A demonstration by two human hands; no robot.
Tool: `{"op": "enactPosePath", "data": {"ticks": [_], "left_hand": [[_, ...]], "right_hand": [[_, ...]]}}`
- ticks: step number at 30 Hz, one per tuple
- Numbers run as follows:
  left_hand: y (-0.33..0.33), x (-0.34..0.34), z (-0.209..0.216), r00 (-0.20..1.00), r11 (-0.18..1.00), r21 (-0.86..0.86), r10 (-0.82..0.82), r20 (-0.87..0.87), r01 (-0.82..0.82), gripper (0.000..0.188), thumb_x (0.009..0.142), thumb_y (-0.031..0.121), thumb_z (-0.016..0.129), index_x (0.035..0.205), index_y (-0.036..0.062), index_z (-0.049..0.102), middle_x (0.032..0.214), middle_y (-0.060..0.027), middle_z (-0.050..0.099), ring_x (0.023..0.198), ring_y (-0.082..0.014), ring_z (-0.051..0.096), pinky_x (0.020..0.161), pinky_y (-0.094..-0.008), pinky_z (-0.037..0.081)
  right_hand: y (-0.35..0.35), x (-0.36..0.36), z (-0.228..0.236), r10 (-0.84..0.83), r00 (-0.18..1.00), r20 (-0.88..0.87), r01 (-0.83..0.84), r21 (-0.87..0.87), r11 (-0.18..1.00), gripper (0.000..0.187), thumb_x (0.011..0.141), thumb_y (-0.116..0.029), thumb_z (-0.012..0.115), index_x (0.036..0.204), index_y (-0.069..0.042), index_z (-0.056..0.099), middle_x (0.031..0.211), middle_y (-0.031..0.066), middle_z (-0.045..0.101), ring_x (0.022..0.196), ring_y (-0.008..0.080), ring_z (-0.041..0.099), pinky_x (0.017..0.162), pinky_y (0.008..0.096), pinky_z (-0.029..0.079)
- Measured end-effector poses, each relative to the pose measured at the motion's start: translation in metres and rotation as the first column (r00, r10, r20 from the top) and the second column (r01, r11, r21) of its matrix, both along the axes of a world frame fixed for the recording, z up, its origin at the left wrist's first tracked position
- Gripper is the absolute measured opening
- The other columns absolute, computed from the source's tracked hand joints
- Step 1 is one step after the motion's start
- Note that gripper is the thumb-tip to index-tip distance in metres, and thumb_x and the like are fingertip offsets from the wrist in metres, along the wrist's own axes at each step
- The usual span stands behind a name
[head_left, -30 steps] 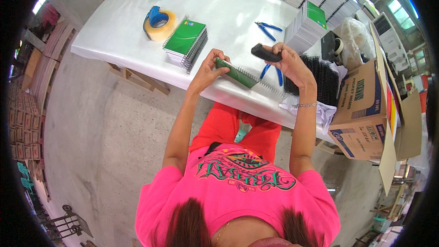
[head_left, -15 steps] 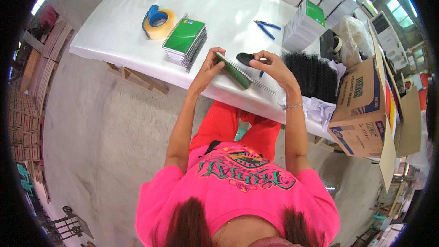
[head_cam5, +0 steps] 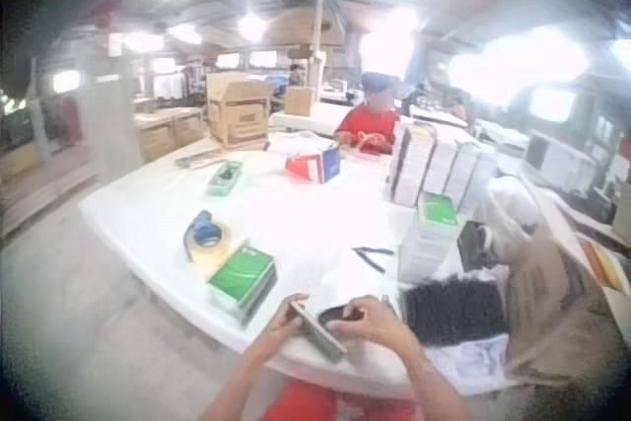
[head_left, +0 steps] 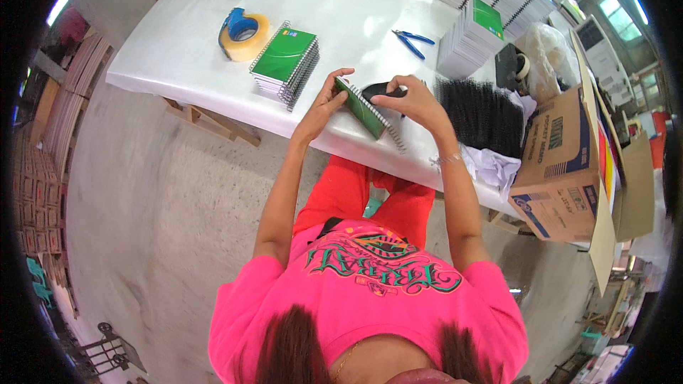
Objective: The person inserts black spiral coils into green notebooks using pliers. They repeatedly pick up a notebook, insert a coil, crimp it with pliers, and place the finished unit aside.
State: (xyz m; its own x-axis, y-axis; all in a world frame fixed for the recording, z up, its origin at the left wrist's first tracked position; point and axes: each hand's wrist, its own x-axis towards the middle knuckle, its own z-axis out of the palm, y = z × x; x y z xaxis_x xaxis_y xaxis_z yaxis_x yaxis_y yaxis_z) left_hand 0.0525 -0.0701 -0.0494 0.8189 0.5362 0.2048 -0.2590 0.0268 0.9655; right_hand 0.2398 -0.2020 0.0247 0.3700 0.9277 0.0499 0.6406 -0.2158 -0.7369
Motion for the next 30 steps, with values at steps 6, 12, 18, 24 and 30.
{"op": "enactPosePath", "data": {"ticks": [6, 12, 18, 24, 30], "left_hand": [[0.001, 0.005, -0.004, 1.000, 1.000, -0.013, 0.003, 0.002, -0.003, 0.049, 0.098, 0.014, 0.053, 0.145, 0.0160, 0.041, 0.101, -0.0005, 0.042, 0.095, -0.0115, 0.042, 0.092, -0.0264, 0.038], [0.000, 0.012, -0.001, 1.000, 0.999, -0.041, -0.029, 0.011, 0.029, 0.051, 0.098, 0.016, 0.055, 0.147, 0.0161, 0.039, 0.105, -0.0010, 0.044, 0.096, -0.0118, 0.043, 0.095, -0.0271, 0.037], [0.001, 0.006, -0.001, 0.999, 0.999, -0.024, -0.030, -0.023, 0.030, 0.053, 0.098, 0.014, 0.055, 0.148, 0.0149, 0.038, 0.107, -0.0010, 0.046, 0.098, -0.0118, 0.045, 0.096, -0.0275, 0.039], [0.001, 0.010, -0.002, 0.999, 0.999, 0.000, -0.033, 0.012, 0.033, 0.055, 0.098, 0.012, 0.053, 0.150, 0.0148, 0.036, 0.113, -0.0026, 0.047, 0.101, -0.0125, 0.046, 0.097, -0.0275, 0.038], [0.004, 0.008, -0.002, 0.998, 0.995, -0.080, -0.068, -0.015, 0.067, 0.055, 0.098, 0.011, 0.053, 0.150, 0.0141, 0.036, 0.121, -0.0042, 0.049, 0.111, -0.0140, 0.047, 0.104, -0.0294, 0.036]], "right_hand": [[-0.004, 0.030, 0.016, -0.093, 0.872, -0.480, 0.143, 0.069, 0.987, 0.045, 0.084, -0.046, 0.075, 0.090, -0.002, 0.071, 0.093, 0.0051, 0.064, 0.088, 0.0134, 0.056, 0.078, 0.0288, 0.047], [0.005, 0.033, 0.006, 0.013, 0.992, 0.124, 0.009, -0.174, 0.985, 0.043, 0.082, -0.045, 0.075, 0.084, -0.003, 0.069, 0.086, 0.0018, 0.063, 0.084, 0.0116, 0.056, 0.075, 0.0277, 0.045], [0.007, 0.025, 0.021, 0.110, 0.890, -0.442, -0.123, -0.002, 0.992, 0.052, 0.077, -0.055, 0.078, 0.078, -0.004, 0.069, 0.073, 0.0027, 0.062, 0.077, 0.0142, 0.057, 0.073, 0.0269, 0.045], [0.019, 0.037, 0.000, -0.064, 0.909, -0.411, 0.048, -0.051, 0.998, 0.055, 0.078, -0.058, 0.076, 0.083, -0.003, 0.071, 0.074, 0.0022, 0.063, 0.075, 0.0151, 0.059, 0.070, 0.0274, 0.048], [0.018, 0.017, 0.016, 0.039, 0.899, -0.435, -0.131, -0.185, 0.974, 0.048, 0.081, -0.052, 0.076, 0.084, -0.005, 0.070, 0.087, 0.0065, 0.064, 0.085, 0.0127, 0.058, 0.072, 0.0261, 0.048]]}}
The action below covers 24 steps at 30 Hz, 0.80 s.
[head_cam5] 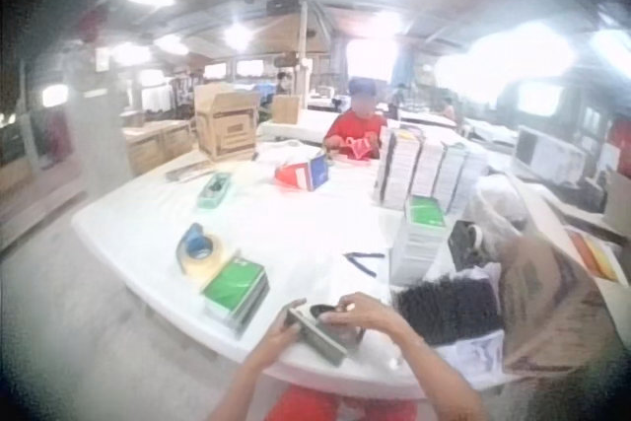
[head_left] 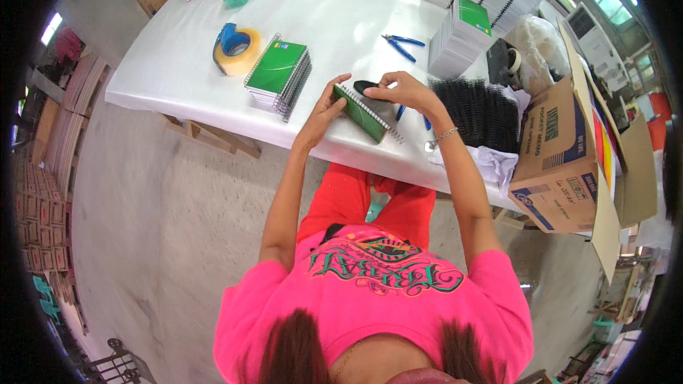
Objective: The person inserts black spiral coils into green notebooks using pliers. They repeatedly pick up a notebook, insert a coil, crimp it with pliers, and place the finished unit aside.
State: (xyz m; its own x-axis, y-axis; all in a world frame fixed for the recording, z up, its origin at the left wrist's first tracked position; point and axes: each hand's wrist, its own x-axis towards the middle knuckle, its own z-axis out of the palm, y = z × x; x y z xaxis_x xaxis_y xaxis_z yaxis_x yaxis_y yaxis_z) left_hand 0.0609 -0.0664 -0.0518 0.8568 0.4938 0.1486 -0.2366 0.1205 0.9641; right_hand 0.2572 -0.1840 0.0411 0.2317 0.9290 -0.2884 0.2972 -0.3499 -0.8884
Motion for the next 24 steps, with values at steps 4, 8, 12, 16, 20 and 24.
{"op": "enactPosePath", "data": {"ticks": [4, 8, 12, 16, 20, 24], "left_hand": [[-0.005, 0.003, -0.002, 0.998, 0.998, 0.068, 0.013, 0.062, -0.017, 0.055, 0.098, 0.010, 0.052, 0.150, 0.0125, 0.035, 0.128, -0.0041, 0.048, 0.114, -0.0138, 0.046, 0.105, -0.0295, 0.036], [0.000, 0.004, 0.005, 0.999, 1.000, 0.013, 0.011, 0.046, -0.012, 0.055, 0.097, 0.010, 0.053, 0.150, 0.0117, 0.036, 0.122, -0.0036, 0.049, 0.110, -0.0130, 0.047, 0.102, -0.0283, 0.037], [-0.009, 0.001, -0.003, 0.997, 0.997, 0.021, 0.078, 0.029, -0.079, 0.048, 0.097, 0.008, 0.054, 0.143, 0.0099, 0.044, 0.112, -0.0023, 0.052, 0.104, -0.0122, 0.049, 0.096, -0.0270, 0.039], [-0.019, 0.007, -0.006, 0.953, 0.954, 0.028, 0.297, 0.050, -0.299, 0.035, 0.096, 0.004, 0.054, 0.131, 0.0068, 0.053, 0.109, -0.0029, 0.055, 0.102, -0.0127, 0.050, 0.094, -0.0273, 0.039], [-0.053, 0.011, -0.008, 0.811, 0.812, 0.035, 0.577, 0.097, -0.582, 0.031, 0.097, 0.006, 0.053, 0.128, 0.0049, 0.051, 0.117, -0.0066, 0.055, 0.107, -0.0152, 0.050, 0.098, -0.0282, 0.037], [-0.061, 0.014, -0.006, 0.755, 0.746, 0.117, 0.645, 0.115, -0.655, 0.028, 0.096, 0.006, 0.055, 0.124, 0.0035, 0.054, 0.119, -0.0080, 0.057, 0.109, -0.0188, 0.053, 0.098, -0.0295, 0.039]], "right_hand": [[0.001, 0.005, -0.017, 0.028, 1.000, 0.001, -0.028, 0.058, 0.998, 0.042, 0.080, -0.049, 0.078, 0.077, -0.009, 0.066, 0.086, 0.0041, 0.062, 0.083, 0.0092, 0.056, 0.066, 0.0233, 0.043], [0.007, 0.007, -0.035, -0.004, 0.991, 0.136, -0.013, 0.122, 0.992, 0.050, 0.072, -0.054, 0.081, 0.074, -0.008, 0.064, 0.078, 0.0060, 0.059, 0.077, 0.0146, 0.053, 0.069, 0.0304, 0.042], [0.013, 0.010, -0.055, -0.182, 0.957, 0.228, 0.127, 0.239, 0.963, 0.049, 0.074, -0.051, 0.082, 0.084, -0.005, 0.066, 0.109, 0.0175, 0.059, 0.100, 0.0243, 0.054, 0.085, 0.0341, 0.046], [0.013, 0.020, -0.058, -0.422, 0.854, 0.303, 0.195, 0.565, 0.802, 0.051, 0.078, -0.042, 0.081, 0.106, -0.004, 0.062, 0.114, 0.0191, 0.057, 0.110, 0.0291, 0.053, 0.096, 0.0371, 0.043], [-0.018, 0.032, -0.062, -0.573, 0.635, 0.518, 0.283, 0.534, 0.796, 0.050, 0.084, -0.038, 0.075, 0.117, -0.003, 0.058, 0.114, 0.0228, 0.056, 0.109, 0.0376, 0.051, 0.093, 0.0464, 0.045], [-0.037, -0.021, -0.085, -0.469, 0.396, 0.789, 0.452, 0.277, 0.848, 0.066, 0.086, -0.049, 0.069, 0.133, -0.006, 0.049, 0.123, 0.0277, 0.049, 0.112, 0.0442, 0.047, 0.093, 0.0574, 0.039]]}}
